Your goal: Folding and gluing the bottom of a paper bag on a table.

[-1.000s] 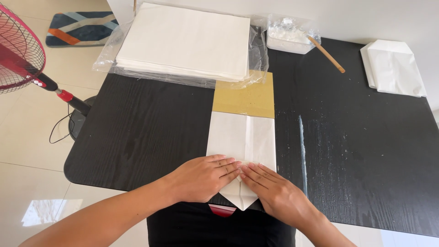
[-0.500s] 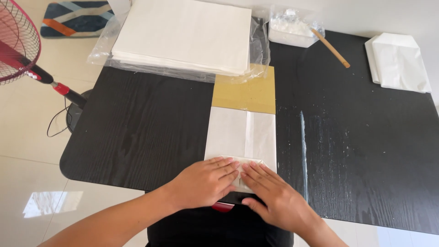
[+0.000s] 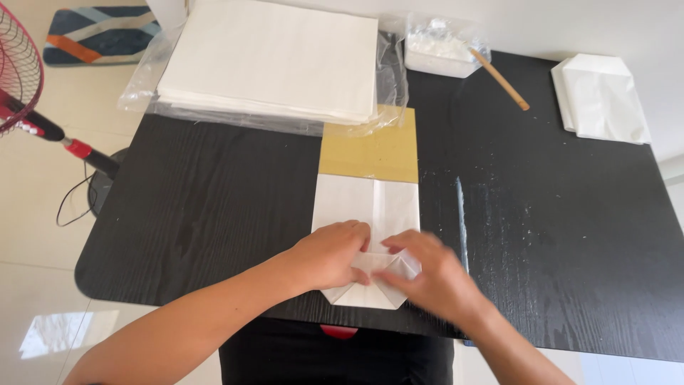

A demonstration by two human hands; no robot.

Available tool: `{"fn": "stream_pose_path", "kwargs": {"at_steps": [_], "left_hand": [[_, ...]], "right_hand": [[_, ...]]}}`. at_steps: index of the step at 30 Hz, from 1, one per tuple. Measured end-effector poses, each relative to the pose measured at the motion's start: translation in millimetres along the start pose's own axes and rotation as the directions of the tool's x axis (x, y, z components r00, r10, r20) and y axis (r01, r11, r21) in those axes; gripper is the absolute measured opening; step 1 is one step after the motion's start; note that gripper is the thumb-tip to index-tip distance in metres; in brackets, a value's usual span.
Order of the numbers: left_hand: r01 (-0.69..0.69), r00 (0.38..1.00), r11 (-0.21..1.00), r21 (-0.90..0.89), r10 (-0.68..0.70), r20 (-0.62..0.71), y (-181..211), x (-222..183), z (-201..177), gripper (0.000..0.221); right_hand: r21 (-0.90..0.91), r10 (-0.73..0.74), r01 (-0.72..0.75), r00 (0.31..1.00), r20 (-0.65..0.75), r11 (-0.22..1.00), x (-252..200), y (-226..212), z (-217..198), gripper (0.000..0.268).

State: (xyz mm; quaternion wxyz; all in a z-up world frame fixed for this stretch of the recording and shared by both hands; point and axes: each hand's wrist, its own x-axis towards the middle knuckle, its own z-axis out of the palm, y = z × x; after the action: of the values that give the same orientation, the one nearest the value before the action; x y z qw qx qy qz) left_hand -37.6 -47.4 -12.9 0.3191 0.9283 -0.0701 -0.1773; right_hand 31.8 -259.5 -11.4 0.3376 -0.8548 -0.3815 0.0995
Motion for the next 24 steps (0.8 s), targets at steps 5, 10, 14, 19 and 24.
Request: {"fn": "stream_pose_path", "kwargs": {"at_steps": [5,10,14,19,24], "left_hand": [[0.0,0.985,0.979,0.202,-0.035,0.17,-3,35,-1,0.053],[-0.052,0.981,0.989,0.139,0.025,0.192,-2,28,-5,0.047],[0.05,0.978,0.991,0.128,-0.074,0.193,8,-2,20,0.02],[-0.192,0.97,0.978,0.085,0.202,-0.134,-15,-43,68,0.035],[-0.307,0.918,0.952,0.024,0.302,-0.255,-23,-65,87,0.015]], "right_hand": [[0.126,0.222,-0.183,0.807,-0.547,0.975,67,58,-44,0.023],[0.582,0.521,-0.228,0.751,-0.405,0.78,140,101,-82,0.076],[0.433,0.556,-0.385,0.73,-0.397,0.815,180,103,-94,0.034],[0.406,0.356,-0.114,0.722,-0.593,0.907,221,150,-93,0.033],[0.41,0.325,-0.013,0.633,-0.702,0.912,214,135,-106,0.024]]}}
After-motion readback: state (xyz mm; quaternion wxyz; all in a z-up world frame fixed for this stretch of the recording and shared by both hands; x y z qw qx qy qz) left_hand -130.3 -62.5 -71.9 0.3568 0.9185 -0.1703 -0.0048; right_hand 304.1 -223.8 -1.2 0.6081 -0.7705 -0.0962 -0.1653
